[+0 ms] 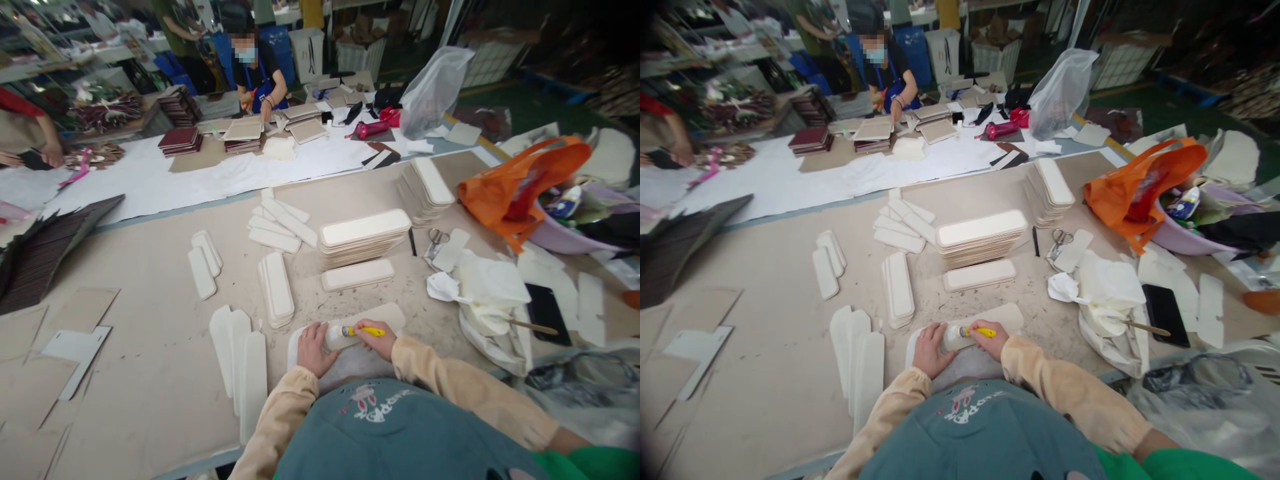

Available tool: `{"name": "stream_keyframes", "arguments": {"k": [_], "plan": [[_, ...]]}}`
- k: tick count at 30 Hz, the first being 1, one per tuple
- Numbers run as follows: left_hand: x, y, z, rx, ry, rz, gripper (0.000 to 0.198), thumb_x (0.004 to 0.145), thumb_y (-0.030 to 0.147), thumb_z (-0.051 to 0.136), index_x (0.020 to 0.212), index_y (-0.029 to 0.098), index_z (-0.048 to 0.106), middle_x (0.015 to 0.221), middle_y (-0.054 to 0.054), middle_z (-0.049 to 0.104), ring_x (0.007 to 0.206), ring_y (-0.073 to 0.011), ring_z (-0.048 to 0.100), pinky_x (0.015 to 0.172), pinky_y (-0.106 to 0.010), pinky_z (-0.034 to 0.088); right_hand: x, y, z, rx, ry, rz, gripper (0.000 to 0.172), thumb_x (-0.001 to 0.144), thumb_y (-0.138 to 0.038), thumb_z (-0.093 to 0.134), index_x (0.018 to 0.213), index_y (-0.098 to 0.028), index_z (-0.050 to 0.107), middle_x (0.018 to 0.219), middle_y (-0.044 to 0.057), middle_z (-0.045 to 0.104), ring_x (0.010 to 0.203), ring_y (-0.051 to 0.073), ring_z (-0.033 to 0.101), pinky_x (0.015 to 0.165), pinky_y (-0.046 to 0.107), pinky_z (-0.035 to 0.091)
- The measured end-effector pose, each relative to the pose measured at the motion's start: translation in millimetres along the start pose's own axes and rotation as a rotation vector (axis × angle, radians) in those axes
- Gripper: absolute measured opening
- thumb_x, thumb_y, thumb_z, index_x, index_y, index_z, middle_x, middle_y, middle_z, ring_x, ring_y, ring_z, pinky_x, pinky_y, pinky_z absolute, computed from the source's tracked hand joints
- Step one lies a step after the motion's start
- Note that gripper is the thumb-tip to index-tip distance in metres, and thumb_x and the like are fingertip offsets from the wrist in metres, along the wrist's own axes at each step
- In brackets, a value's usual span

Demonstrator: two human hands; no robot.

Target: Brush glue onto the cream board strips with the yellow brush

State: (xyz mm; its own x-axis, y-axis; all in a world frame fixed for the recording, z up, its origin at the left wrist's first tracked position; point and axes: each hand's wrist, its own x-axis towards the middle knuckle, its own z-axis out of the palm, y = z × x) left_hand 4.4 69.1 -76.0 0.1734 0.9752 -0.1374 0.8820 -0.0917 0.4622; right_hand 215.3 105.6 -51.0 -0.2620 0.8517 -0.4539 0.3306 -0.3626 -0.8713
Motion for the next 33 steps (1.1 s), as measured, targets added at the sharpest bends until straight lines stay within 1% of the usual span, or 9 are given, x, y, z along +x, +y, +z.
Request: {"name": "stream_keyframes", "arguments": {"k": [5,13,17,20,24,26,29,31,33], "plan": [[0,-3,3.5,0.013,0.009,0.016,0.069,0.064,0.047,0.063,0.125,0.023,0.044,0.123,-0.011,0.048,0.111,-0.0291,0.043,0.091,-0.044,0.038,-9,-2,-30,0.004,0.095,0.052,0.026,0.073,-0.043,0.054,0.078,-0.019,0.061,0.048,-0.004,0.049,0.045,0.011,0.048,0.042,0.021,0.04],[1,-3,2.4,0.037,0.008,0.024,0.066,0.065,0.046,0.062,0.124,0.021,0.045,0.122,-0.011,0.049,0.111,-0.0288,0.044,0.09,-0.043,0.04,-22,20,-88,0.008,0.282,0.105,0.029,0.073,-0.045,0.053,0.084,-0.019,0.061,0.049,-0.005,0.049,0.047,0.012,0.049,0.045,0.023,0.042],[2,-4,3.2,0.048,0.014,0.038,0.065,0.066,0.047,0.06,0.124,0.022,0.045,0.122,-0.011,0.049,0.11,-0.0288,0.045,0.091,-0.043,0.04,-27,18,-106,-0.005,0.355,0.111,0.028,0.072,-0.045,0.053,0.081,-0.02,0.061,0.05,-0.005,0.049,0.049,0.013,0.049,0.047,0.024,0.042],[3,-4,2.9,0.049,0.005,0.044,0.066,0.066,0.047,0.06,0.125,0.021,0.045,0.123,-0.011,0.049,0.11,-0.0291,0.044,0.09,-0.044,0.04,-31,14,-111,-0.044,0.404,0.093,0.027,0.072,-0.046,0.052,0.08,-0.021,0.061,0.05,-0.005,0.048,0.049,0.013,0.048,0.048,0.024,0.042],[2,-3,1.6,0.053,-0.005,0.023,0.066,0.065,0.046,0.062,0.124,0.022,0.045,0.123,-0.011,0.049,0.111,-0.0293,0.044,0.091,-0.043,0.039,-36,8,-99,-0.047,0.402,0.033,0.027,0.074,-0.045,0.051,0.082,-0.022,0.061,0.051,-0.005,0.05,0.049,0.013,0.048,0.048,0.024,0.041],[2,-3,1.1,0.052,-0.006,0.024,0.067,0.065,0.047,0.062,0.125,0.022,0.044,0.123,-0.01,0.049,0.111,-0.0291,0.044,0.091,-0.043,0.039,-37,4,-82,0.029,0.315,0.023,0.027,0.075,-0.044,0.051,0.084,-0.021,0.061,0.051,-0.004,0.05,0.048,0.012,0.048,0.047,0.023,0.042],[1,-2,0.4,0.045,-0.008,0.035,0.069,0.065,0.05,0.062,0.126,0.022,0.043,0.123,-0.011,0.048,0.11,-0.0287,0.044,0.091,-0.043,0.039,-34,-3,-50,0.112,0.115,0.023,0.026,0.076,-0.041,0.052,0.083,-0.018,0.06,0.05,-0.004,0.051,0.046,0.011,0.048,0.046,0.022,0.043],[1,-2,0.1,0.042,-0.006,0.038,0.07,0.064,0.051,0.062,0.125,0.021,0.043,0.123,-0.011,0.048,0.11,-0.0285,0.044,0.09,-0.043,0.039,-29,-8,-29,0.114,0.005,0.006,0.024,0.076,-0.039,0.053,0.084,-0.018,0.061,0.051,-0.004,0.052,0.046,0.01,0.049,0.046,0.021,0.043],[1,-2,-0.1,0.042,-0.005,0.04,0.071,0.064,0.051,0.062,0.125,0.021,0.043,0.123,-0.011,0.049,0.109,-0.0284,0.044,0.09,-0.042,0.039,-24,-10,-12,0.089,-0.059,-0.015,0.023,0.076,-0.037,0.054,0.085,-0.018,0.062,0.052,-0.004,0.053,0.046,0.01,0.049,0.046,0.02,0.043]]}}
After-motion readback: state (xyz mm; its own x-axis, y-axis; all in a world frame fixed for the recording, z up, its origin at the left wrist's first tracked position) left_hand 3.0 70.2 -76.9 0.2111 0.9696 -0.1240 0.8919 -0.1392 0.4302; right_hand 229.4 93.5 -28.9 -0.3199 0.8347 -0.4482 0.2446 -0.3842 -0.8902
